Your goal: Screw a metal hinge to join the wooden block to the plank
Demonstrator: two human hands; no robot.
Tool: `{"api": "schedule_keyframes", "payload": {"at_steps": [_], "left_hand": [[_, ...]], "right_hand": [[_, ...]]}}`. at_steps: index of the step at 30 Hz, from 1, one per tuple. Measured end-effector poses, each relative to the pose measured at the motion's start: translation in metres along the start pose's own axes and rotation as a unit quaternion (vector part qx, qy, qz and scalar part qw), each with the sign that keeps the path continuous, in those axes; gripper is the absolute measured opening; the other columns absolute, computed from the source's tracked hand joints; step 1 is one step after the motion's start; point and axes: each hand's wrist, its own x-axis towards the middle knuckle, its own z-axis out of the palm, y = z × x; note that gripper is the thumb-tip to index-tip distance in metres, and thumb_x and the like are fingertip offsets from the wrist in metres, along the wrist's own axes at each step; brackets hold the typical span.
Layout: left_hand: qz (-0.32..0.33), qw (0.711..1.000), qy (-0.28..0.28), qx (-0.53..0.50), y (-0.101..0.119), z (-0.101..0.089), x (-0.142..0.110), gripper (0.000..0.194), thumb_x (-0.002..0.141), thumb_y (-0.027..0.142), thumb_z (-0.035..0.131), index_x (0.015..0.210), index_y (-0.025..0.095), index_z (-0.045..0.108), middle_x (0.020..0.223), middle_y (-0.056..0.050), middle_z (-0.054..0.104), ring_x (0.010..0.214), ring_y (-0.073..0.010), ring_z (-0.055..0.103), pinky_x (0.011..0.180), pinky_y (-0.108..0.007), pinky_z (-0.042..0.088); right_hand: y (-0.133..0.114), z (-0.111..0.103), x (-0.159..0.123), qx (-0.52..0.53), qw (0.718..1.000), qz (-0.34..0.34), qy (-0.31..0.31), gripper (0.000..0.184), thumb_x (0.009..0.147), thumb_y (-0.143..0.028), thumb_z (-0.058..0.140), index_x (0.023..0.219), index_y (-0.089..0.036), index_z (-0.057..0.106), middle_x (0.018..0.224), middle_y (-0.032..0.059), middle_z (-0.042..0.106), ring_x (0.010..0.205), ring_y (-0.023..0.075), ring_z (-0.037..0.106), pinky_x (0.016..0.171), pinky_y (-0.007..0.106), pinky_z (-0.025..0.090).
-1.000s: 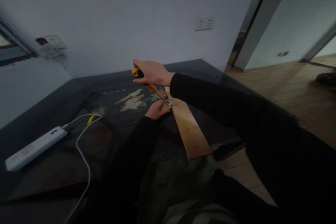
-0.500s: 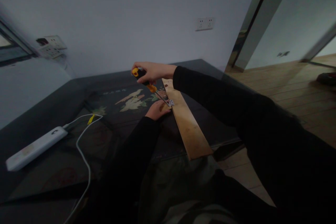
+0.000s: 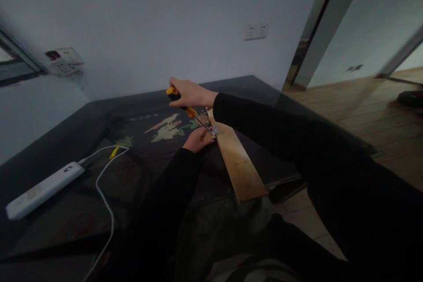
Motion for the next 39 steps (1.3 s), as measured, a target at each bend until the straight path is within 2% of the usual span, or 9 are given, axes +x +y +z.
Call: {"api": "schedule_keyframes", "payload": {"at_steps": [6,10,13,17,20,26,32,35,39], "left_hand": [[-0.005,1.0,0.002,-0.005,-0.002,0.002,-0.001,0.057,0.076,0.034,0.072,0.127,0.017,0.057,0.126,-0.013,0.063,0.118,-0.0276,0.059,0.106,-0.044,0.042],[-0.011,1.0,0.006,-0.014,-0.003,0.003,-0.002,0.057,0.076,0.034,0.072,0.128,0.018,0.057,0.126,-0.012,0.063,0.118,-0.0274,0.059,0.105,-0.045,0.043],[-0.009,1.0,0.007,-0.013,-0.003,0.002,-0.002,0.057,0.075,0.035,0.072,0.127,0.017,0.057,0.127,-0.013,0.063,0.118,-0.0275,0.058,0.106,-0.045,0.042],[-0.009,1.0,-0.003,0.004,-0.001,0.0,-0.001,0.056,0.075,0.036,0.072,0.126,0.018,0.058,0.127,-0.012,0.063,0.12,-0.0275,0.057,0.106,-0.045,0.041],[-0.012,1.0,-0.003,0.007,0.0,0.0,0.0,0.056,0.076,0.036,0.071,0.126,0.015,0.058,0.128,-0.014,0.062,0.12,-0.0279,0.057,0.106,-0.045,0.041],[-0.015,1.0,-0.005,-0.005,-0.003,0.003,-0.001,0.054,0.076,0.036,0.071,0.125,0.016,0.058,0.125,-0.013,0.064,0.117,-0.0275,0.059,0.105,-0.044,0.043],[-0.015,1.0,0.003,-0.018,-0.002,0.003,-0.002,0.054,0.075,0.034,0.072,0.124,0.017,0.058,0.124,-0.012,0.064,0.115,-0.0272,0.06,0.103,-0.044,0.044],[-0.017,1.0,0.003,-0.013,0.0,0.001,-0.002,0.053,0.075,0.034,0.072,0.125,0.018,0.058,0.125,-0.012,0.064,0.116,-0.0273,0.06,0.104,-0.045,0.044],[-0.01,1.0,-0.003,-0.002,0.001,0.0,-0.001,0.054,0.075,0.036,0.072,0.124,0.017,0.058,0.126,-0.013,0.063,0.118,-0.0277,0.058,0.105,-0.044,0.043]], "right_hand": [[-0.01,-0.017,-0.008,0.129,0.982,0.055,-0.124,0.036,0.082,-0.016,0.062,0.111,-0.019,0.042,0.091,0.0019,0.059,0.067,0.0094,0.055,0.058,0.019,0.047],[-0.015,-0.026,-0.012,0.164,0.965,0.084,-0.185,0.034,0.084,-0.012,0.059,0.112,-0.019,0.04,0.082,-0.0007,0.058,0.059,0.007,0.053,0.056,0.019,0.048],[-0.014,-0.024,-0.01,0.133,0.977,0.065,-0.155,0.032,0.082,-0.015,0.063,0.108,-0.018,0.043,0.086,0.0017,0.058,0.065,0.0091,0.056,0.061,0.022,0.049],[-0.008,-0.014,-0.006,0.029,0.998,0.027,-0.04,0.037,0.074,-0.021,0.072,0.102,-0.013,0.049,0.098,0.0093,0.059,0.088,0.0176,0.057,0.073,0.026,0.047],[-0.006,-0.009,-0.007,0.005,0.999,0.039,0.011,0.04,0.075,-0.022,0.07,0.107,-0.011,0.049,0.102,0.012,0.06,0.094,0.0197,0.055,0.075,0.027,0.046],[-0.004,-0.017,-0.011,0.104,0.992,0.039,-0.052,0.039,0.079,-0.014,0.062,0.114,-0.017,0.046,0.102,0.0058,0.061,0.078,0.013,0.056,0.059,0.02,0.047],[-0.004,-0.029,-0.015,0.191,0.966,0.091,-0.149,0.046,0.082,-0.009,0.06,0.122,-0.021,0.041,0.081,-0.0006,0.061,0.063,0.0098,0.057,0.057,0.02,0.049],[-0.005,-0.029,-0.016,0.148,0.979,0.072,-0.123,0.045,0.08,-0.012,0.063,0.12,-0.019,0.044,0.087,0.0009,0.062,0.067,0.0107,0.058,0.062,0.022,0.049],[-0.002,-0.018,-0.014,0.017,0.999,0.032,-0.018,0.042,0.074,-0.022,0.072,0.11,-0.014,0.051,0.102,0.0088,0.061,0.09,0.0187,0.057,0.074,0.027,0.046]]}}
